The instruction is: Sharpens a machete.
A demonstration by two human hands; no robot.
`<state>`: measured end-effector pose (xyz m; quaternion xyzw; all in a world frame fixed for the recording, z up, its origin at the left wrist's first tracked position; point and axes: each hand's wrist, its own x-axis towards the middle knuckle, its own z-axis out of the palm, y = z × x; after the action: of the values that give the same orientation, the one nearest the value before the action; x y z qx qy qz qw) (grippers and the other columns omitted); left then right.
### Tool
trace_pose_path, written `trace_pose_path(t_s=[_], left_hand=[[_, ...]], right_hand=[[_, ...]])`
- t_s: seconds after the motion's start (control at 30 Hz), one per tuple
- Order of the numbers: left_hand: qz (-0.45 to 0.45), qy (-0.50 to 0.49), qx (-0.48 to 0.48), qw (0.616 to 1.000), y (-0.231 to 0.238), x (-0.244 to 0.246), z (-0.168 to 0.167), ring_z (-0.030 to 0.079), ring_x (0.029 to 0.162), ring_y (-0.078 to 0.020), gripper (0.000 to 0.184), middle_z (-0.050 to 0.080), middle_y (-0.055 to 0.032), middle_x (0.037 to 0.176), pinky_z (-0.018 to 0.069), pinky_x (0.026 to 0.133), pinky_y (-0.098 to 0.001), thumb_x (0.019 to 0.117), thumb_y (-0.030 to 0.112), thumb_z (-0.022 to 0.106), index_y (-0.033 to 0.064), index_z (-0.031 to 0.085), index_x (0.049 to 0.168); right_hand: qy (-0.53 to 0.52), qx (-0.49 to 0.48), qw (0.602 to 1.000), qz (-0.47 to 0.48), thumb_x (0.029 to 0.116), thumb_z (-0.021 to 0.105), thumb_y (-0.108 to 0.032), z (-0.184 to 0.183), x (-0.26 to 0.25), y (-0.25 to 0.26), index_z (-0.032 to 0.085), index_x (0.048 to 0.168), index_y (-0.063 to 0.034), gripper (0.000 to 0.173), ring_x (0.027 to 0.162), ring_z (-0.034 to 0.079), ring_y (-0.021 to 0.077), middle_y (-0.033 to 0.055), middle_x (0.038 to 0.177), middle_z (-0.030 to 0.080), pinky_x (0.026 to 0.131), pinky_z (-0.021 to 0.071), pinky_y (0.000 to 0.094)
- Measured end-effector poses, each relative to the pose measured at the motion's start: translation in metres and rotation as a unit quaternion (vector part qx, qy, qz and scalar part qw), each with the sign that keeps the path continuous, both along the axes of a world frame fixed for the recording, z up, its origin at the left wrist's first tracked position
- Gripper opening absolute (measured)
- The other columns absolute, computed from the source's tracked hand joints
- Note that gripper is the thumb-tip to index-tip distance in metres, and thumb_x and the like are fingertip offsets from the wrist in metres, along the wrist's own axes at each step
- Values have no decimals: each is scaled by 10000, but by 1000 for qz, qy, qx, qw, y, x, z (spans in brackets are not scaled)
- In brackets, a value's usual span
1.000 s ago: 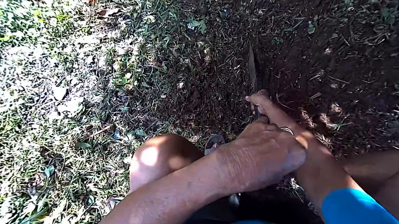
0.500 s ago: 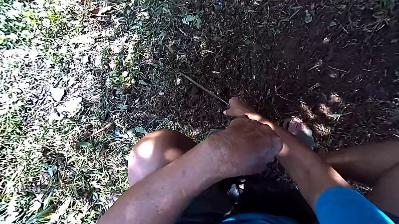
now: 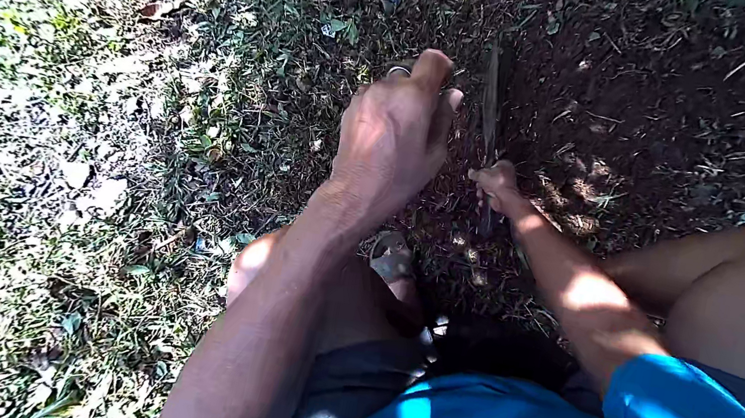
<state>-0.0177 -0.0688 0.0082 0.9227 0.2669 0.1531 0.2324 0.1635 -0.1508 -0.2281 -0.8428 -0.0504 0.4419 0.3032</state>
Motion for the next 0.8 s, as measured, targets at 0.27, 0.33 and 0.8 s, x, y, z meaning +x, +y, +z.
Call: trace_pose_path(t_s=[0.27, 0.33, 0.8], left_hand=[[154, -217, -69, 961, 41, 1, -18, 656, 730, -35, 324, 674, 12, 839, 565, 743, -271, 1044, 211, 507, -25, 573, 1256], [156, -212, -61, 963, 42, 1, -21, 657, 727, -34, 333, 674, 9, 837, 567, 745, -269, 1039, 212, 509, -29, 568, 1262], [146, -221, -35, 964, 43, 4, -20, 649, 704, -51, 380, 663, -19, 826, 557, 730, -276, 1062, 253, 482, -45, 570, 1280]], right_hand=[[-54, -9, 922, 384, 979, 676, -181, -26, -67, -45, 658, 1162, 82, 322, 1171, 621, 467, 313, 1208, 650, 974, 484, 648], [-63, 7, 922, 381, 991, 672, -222, -22, -63, -40, 643, 1193, 89, 372, 1187, 614, 463, 314, 1218, 643, 989, 479, 640], [-98, 283, 944, -140, 1011, 680, -211, 29, 13, -10, 522, 875, -32, 275, 367, 435, 83, -21, 531, 442, 395, 464, 270]])
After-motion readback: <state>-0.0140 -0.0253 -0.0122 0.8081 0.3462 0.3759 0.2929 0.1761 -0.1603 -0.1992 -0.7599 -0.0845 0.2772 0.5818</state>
